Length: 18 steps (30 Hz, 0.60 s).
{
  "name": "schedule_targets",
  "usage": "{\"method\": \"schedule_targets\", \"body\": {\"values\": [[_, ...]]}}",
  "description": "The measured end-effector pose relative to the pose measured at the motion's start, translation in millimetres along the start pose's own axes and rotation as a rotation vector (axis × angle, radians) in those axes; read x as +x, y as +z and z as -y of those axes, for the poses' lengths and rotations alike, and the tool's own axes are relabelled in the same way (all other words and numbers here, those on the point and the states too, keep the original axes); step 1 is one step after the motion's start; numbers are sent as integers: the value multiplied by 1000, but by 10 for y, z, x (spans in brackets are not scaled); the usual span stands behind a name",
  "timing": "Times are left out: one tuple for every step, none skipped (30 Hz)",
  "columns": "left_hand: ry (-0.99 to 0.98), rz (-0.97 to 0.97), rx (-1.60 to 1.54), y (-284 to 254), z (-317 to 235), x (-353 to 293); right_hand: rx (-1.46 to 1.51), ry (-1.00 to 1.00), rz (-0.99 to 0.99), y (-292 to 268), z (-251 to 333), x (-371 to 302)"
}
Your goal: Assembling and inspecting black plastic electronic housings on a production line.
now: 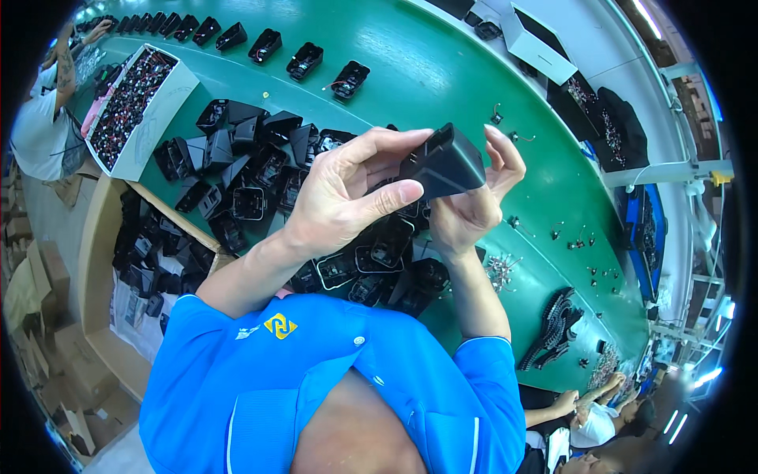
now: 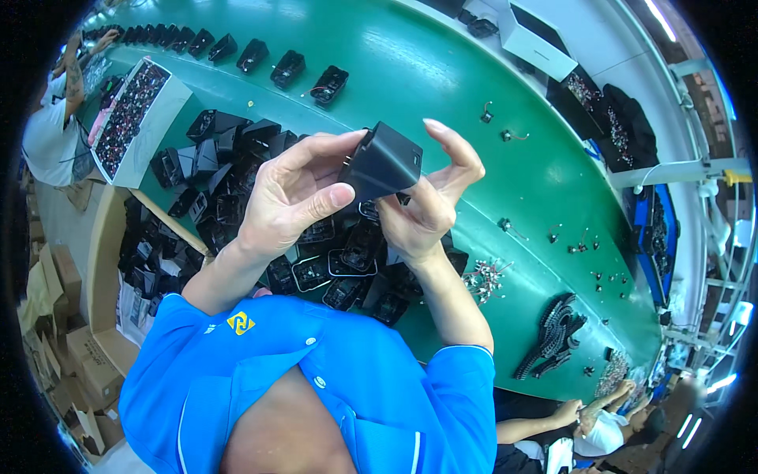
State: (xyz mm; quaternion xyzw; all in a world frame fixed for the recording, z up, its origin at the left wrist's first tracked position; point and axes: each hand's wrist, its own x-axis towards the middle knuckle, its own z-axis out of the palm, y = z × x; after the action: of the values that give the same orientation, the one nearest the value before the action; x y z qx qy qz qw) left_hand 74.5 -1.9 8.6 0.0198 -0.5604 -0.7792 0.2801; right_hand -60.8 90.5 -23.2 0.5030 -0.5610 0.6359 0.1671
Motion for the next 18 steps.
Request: {"method": "schedule_targets", "body": {"values": [[2, 32, 17, -21, 0, 4, 54, -5, -24, -3, -7, 9], [9, 26, 19, -45, -5, 5, 60, -10, -19, -2, -12, 27], [-48, -31, -24, -69, 1, 7, 5, -6, 69, -10, -19, 51], [-103, -87, -68, -95, 12, 11, -51, -4, 158, -21, -25, 80], [-157, -142, -112, -123, 25, 14, -107, -3, 245, -28, -28, 110], [-211, -197, -157, -155, 34, 16, -164, -3, 332, -23, -24, 138], [-208, -196, -155, -198, 40, 26, -128, 35, 402, 17, -31, 187], [-235, -222, -273, -250, 45, 34, -92, 73, 470, 72, -45, 245], [-261, -247, -390, -305, 50, 42, -91, 69, 467, 115, -45, 281], [-288, -271, -508, -357, 58, 55, -19, 126, 517, 155, -45, 312], [-314, -295, -625, -399, 70, 74, 55, 182, 566, 190, -59, 344], [-309, -294, -621, -438, 95, 94, 58, 176, 565, 227, -96, 375], [-275, -367, -571, -481, 127, 116, -17, 142, 595, 274, -153, 408], [-247, -435, -521, -512, 159, 138, -96, 111, 618, 309, -214, 435], [-217, -503, -470, -540, 181, 152, -175, 80, 642, 352, -287, 463], [-185, -572, -419, -563, 185, 154, -252, 48, 666, 401, -366, 490], [-187, -569, -413, -590, 183, 151, -251, 50, 659, 436, -509, 508], [-161, -507, -168, -617, 155, 149, -344, 89, 714, 439, -699, 535]]}}
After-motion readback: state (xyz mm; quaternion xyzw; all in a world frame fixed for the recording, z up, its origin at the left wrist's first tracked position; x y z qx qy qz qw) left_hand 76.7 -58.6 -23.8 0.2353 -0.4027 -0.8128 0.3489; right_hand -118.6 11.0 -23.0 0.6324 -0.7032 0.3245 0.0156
